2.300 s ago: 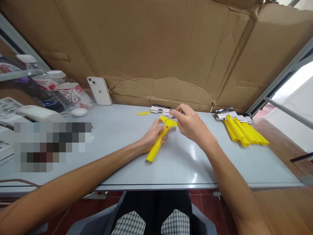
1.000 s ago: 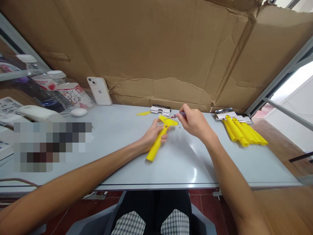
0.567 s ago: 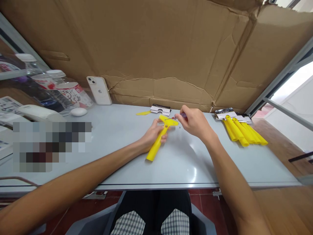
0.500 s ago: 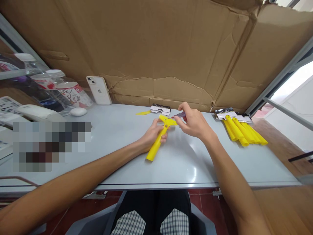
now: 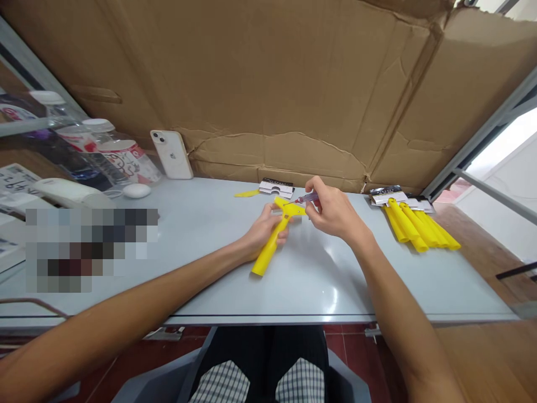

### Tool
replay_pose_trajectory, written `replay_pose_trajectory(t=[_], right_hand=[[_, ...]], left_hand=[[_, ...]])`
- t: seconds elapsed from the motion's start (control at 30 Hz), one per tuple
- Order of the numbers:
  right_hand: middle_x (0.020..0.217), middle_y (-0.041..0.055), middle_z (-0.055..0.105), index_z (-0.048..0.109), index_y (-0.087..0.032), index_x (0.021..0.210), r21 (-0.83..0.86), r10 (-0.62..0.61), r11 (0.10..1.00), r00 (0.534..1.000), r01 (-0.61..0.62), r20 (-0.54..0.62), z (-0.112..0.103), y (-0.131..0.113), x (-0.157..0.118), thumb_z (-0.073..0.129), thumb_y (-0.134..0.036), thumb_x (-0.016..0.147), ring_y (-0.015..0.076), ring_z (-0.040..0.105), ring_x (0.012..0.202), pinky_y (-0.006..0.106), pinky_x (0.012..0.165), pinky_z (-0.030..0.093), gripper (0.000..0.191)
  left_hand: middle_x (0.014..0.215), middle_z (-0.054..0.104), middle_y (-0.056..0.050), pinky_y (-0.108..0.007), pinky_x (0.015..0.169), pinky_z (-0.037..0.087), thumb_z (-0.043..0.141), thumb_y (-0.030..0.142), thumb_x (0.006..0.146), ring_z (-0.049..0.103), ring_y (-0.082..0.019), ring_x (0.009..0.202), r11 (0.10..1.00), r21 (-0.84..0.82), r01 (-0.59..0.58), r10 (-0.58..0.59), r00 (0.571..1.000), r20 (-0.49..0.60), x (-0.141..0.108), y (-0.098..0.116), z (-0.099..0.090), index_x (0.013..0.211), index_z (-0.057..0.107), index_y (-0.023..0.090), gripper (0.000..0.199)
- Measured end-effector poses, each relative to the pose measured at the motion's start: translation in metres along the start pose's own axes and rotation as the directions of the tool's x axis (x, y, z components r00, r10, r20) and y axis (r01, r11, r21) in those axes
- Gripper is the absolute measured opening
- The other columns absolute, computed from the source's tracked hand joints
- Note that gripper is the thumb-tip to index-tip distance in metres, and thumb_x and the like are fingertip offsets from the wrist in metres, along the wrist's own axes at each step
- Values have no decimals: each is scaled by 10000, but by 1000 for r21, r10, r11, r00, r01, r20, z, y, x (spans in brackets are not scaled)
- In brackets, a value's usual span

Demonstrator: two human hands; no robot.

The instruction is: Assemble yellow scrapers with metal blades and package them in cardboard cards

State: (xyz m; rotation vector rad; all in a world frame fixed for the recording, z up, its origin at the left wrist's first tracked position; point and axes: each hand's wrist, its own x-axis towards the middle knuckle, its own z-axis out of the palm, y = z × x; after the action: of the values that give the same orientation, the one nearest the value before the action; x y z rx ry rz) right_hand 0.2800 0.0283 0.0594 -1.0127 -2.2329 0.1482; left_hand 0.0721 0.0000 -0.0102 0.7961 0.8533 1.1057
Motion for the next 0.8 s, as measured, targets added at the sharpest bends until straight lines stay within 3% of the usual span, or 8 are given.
replay_pose_trajectory(t=[0.17,0.3,0.47,0.53,0.67,0.8], right_hand=[[772,-5,725,583,-257,1024,59,-24,998,1000,25,-16,2,4,1,640,-314,1004,165,589,596,288,608,417,83],[779,23,756,589,-252,941,-1,21,1000,997,-21,-75,2,2,2,653,-427,1029,184,641,622,304,632,421,206],[718,-19,706,550,-266,1085,-8,51,999,999,-51,-11,-1,-5,1,642,-342,989,199,597,595,313,628,391,153],[715,-11,697,540,-268,1012,2,34,999,999,-34,-7,0,-5,1,607,-322,1000,194,579,590,313,619,383,87],[750,35,731,508,-261,851,-67,35,997,998,-39,-59,0,-2,2,584,-412,1046,201,621,628,321,632,381,258],[832,29,752,560,-257,1039,-14,39,999,999,-39,-33,-1,-5,1,611,-387,1029,209,659,666,311,652,415,140]], left_hand=[[990,667,7,-182,466,403,589,140,906,503,-71,511,1000,-27,0,0,1000,-2,1,-1,-2,1197,373,308,399],[1009,674,1,-184,470,404,583,145,913,503,-70,510,1000,-14,3,-3,1000,10,1,-1,-1,1195,374,307,387],[1027,671,-4,-190,474,412,600,157,908,506,-73,521,1000,-5,-8,8,1000,18,1,-2,-2,1201,376,308,398],[1027,669,-2,-191,479,417,617,161,897,506,-73,524,1000,-8,-10,10,1000,26,2,-2,-3,1201,376,311,416],[1022,667,-2,-192,479,414,622,159,894,508,-73,521,1000,-10,-9,9,1000,18,2,-2,-3,1187,370,311,415],[1027,665,-2,-192,475,411,611,159,904,510,-73,521,1000,-3,-10,10,1000,16,1,-1,-2,1189,376,309,399]])
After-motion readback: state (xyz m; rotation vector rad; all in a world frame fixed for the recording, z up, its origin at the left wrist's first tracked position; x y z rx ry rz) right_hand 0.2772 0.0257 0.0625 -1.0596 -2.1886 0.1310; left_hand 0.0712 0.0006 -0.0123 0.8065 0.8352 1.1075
